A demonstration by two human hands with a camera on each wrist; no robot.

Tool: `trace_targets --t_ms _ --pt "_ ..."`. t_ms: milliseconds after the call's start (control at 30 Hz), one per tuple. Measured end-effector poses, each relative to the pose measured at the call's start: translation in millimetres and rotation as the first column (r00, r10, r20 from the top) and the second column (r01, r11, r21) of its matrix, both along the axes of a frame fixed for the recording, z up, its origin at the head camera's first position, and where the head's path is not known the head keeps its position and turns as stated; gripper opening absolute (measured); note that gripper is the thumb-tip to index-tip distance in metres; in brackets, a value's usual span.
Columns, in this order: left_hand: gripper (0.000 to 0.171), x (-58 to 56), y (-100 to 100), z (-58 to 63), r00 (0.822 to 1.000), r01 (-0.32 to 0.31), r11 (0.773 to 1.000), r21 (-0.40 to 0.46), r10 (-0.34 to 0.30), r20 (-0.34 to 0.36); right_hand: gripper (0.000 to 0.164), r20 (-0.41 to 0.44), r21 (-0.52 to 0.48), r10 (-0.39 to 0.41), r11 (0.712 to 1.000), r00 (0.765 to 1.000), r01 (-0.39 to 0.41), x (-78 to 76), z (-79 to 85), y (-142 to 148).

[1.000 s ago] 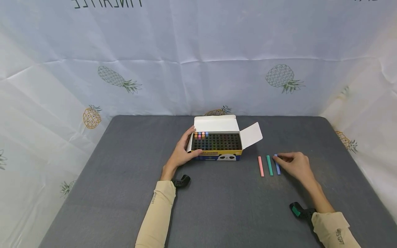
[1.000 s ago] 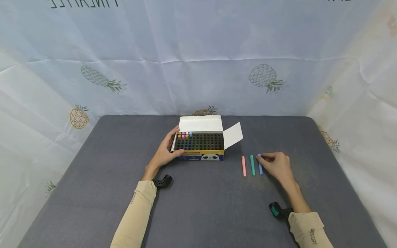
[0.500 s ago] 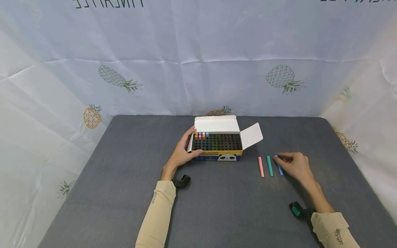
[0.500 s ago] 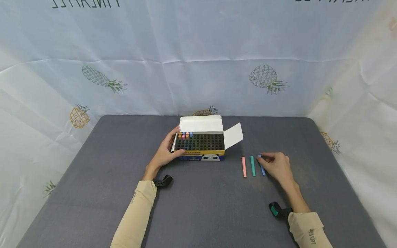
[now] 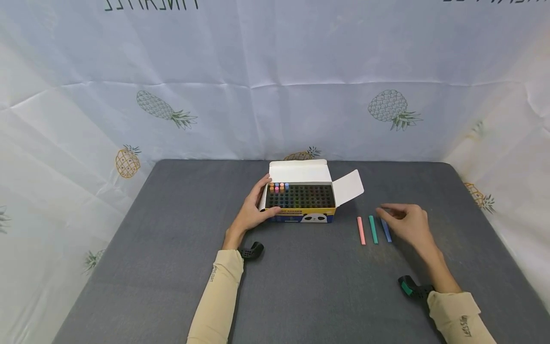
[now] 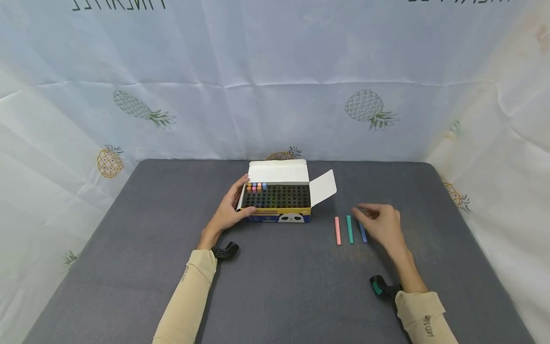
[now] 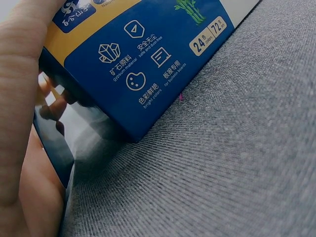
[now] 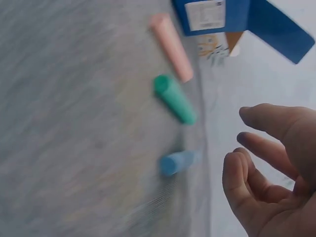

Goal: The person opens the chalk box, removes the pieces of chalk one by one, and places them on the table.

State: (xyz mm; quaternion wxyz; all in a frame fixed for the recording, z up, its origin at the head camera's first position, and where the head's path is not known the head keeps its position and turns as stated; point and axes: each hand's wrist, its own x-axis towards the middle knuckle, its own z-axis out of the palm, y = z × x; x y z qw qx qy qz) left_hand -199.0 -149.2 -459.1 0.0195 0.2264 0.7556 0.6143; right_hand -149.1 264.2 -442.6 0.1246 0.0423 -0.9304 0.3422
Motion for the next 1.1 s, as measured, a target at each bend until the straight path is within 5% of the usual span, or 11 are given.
trace_targets --t_ms 367,533,733,1100 --pt "0.085 0.6 0 1.9 1.000 0.007 1.000 -0.004 -0.008 -0.018 0.021 -0.203 -0.207 -0.024 0.978 0.979 -0.019 -1.2 34.5 -23" --pt "0.086 1.3 0 3.5 1.000 0.002 1.000 -0.013 -0.002 -0.012 0.023 -0.227 -0.318 -0.008 0.946 0.974 -0.066 -2.8 52.8 -44" --pt "0.086 0.2 0 3.5 1.000 0.004 1.000 -0.020 -0.004 -0.014 0.021 -0.225 -0.339 0.025 0.935 0.974 -0.103 -6.4 66.1 -73" --pt "0.089 -15.9 -3 -31.6 0.999 -0.009 1.000 -0.005 0.008 -0.051 0.021 -0.212 -0.349 0.148 0.912 0.966 -0.217 -14.9 56.2 -121"
